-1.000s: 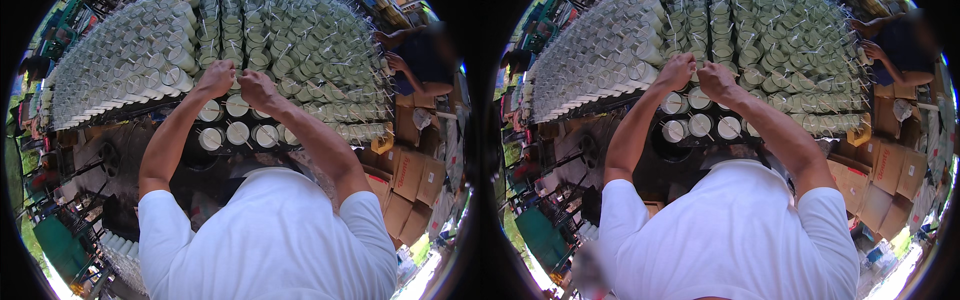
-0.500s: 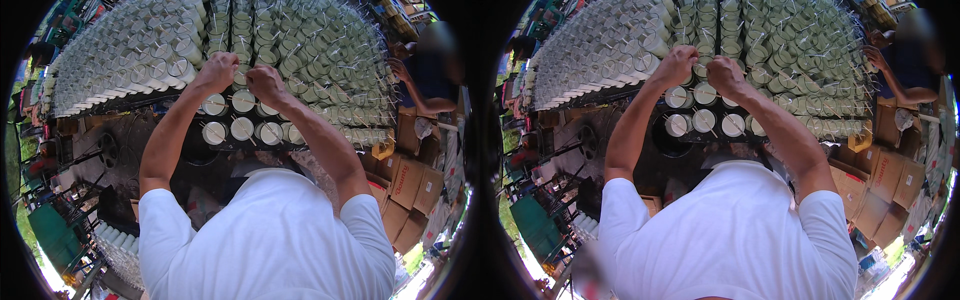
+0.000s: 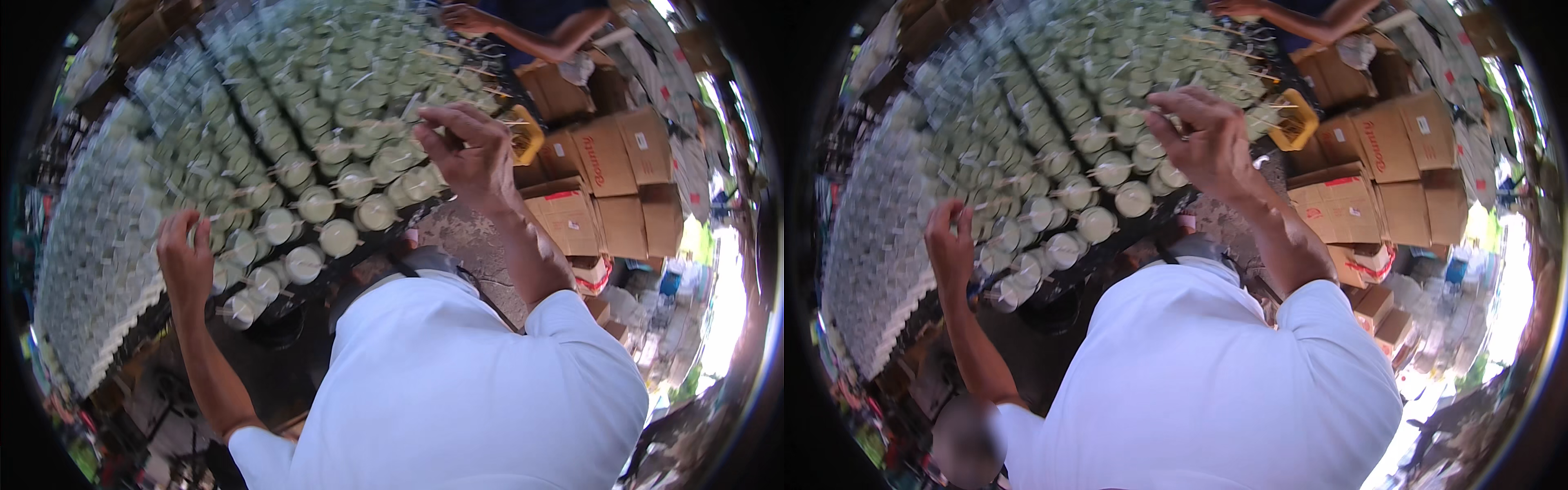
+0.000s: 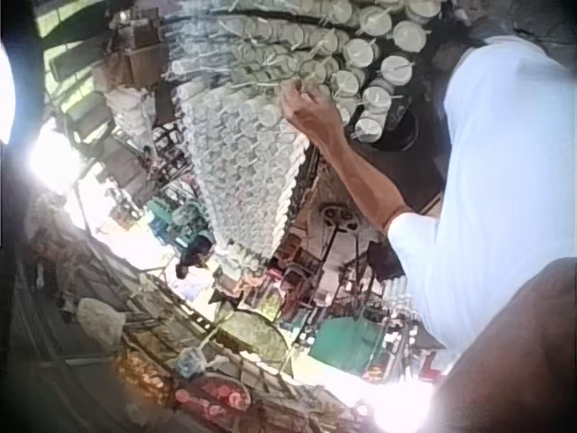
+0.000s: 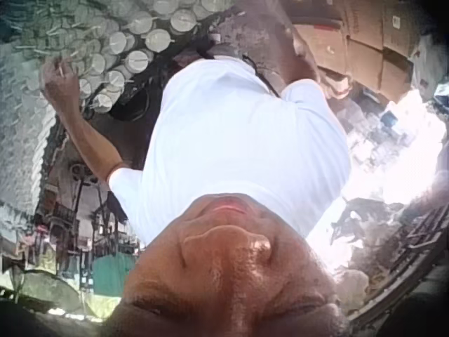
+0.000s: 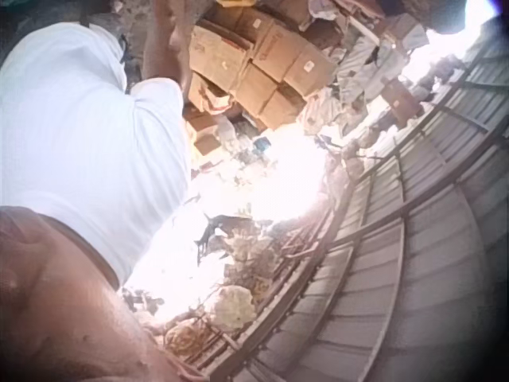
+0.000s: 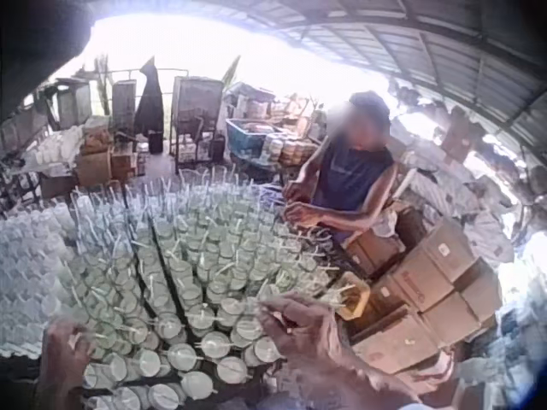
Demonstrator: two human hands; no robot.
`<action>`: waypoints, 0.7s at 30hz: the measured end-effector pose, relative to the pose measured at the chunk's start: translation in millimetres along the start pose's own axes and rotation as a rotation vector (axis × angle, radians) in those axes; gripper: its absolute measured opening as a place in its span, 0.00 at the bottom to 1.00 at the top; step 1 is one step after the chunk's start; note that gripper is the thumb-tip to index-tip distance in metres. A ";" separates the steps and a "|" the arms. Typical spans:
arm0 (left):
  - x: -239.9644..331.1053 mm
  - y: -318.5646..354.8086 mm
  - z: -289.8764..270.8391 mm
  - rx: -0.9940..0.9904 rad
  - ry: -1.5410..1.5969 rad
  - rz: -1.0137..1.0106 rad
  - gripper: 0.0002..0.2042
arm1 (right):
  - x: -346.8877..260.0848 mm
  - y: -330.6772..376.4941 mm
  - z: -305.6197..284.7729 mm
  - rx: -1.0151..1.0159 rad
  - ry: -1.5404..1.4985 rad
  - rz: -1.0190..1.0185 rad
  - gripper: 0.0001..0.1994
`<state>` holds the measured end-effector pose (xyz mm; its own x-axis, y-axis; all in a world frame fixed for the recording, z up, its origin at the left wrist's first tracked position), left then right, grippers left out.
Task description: The person inserts wooden sticks into the wicks of numerous small green candles arranged on a table. They repeatedly pick up sticks from a yellow container and place them into the candles one by one.
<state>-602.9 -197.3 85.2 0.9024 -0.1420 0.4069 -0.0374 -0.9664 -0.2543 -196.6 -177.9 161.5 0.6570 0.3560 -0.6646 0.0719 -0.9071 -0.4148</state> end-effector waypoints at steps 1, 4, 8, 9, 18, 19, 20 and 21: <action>22.4 -6.5 -0.3 -0.012 0.043 0.017 0.06 | 24.6 7.2 -21.5 0.074 0.025 0.088 0.11; 127.3 -25.4 16.4 -0.093 0.219 0.110 0.06 | 104.7 31.8 -90.0 0.169 0.129 0.310 0.11; 308.3 -27.2 74.6 -0.264 0.680 0.478 0.06 | 183.6 63.2 -158.6 0.273 0.219 0.431 0.10; 350.3 -20.4 97.9 -0.389 0.777 0.513 0.07 | 203.2 69.2 -171.2 0.311 0.228 0.442 0.10; 569.5 0.9 426.5 -0.666 0.777 0.148 0.17 | 422.0 139.1 -203.6 -0.221 0.316 0.546 0.12; 583.5 -7.8 447.8 -0.627 0.759 0.144 0.18 | 445.7 138.5 -202.9 -0.181 0.329 0.456 0.13; 594.0 -15.0 468.0 -0.583 0.742 0.139 0.18 | 476.7 137.5 -198.6 -0.142 0.344 0.362 0.13; 598.7 -19.9 487.9 -0.491 0.657 0.241 0.18 | 506.9 132.7 -194.2 -0.103 0.361 0.263 0.13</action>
<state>147.6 -158.5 -94.2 0.4193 -0.3040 0.8554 -0.5148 -0.8558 -0.0518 291.7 -161.4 -109.7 0.8812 0.0257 -0.4720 -0.0703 -0.9803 -0.1847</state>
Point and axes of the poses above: each hand's wrist, its own y-axis away from the middle knuckle, its own z-axis out of the palm, x = y × z, the point moved 1 cm from there along -y, towards the middle knuckle, and after that the axes turned 5 degrees about -y, right-handed, at the moved point
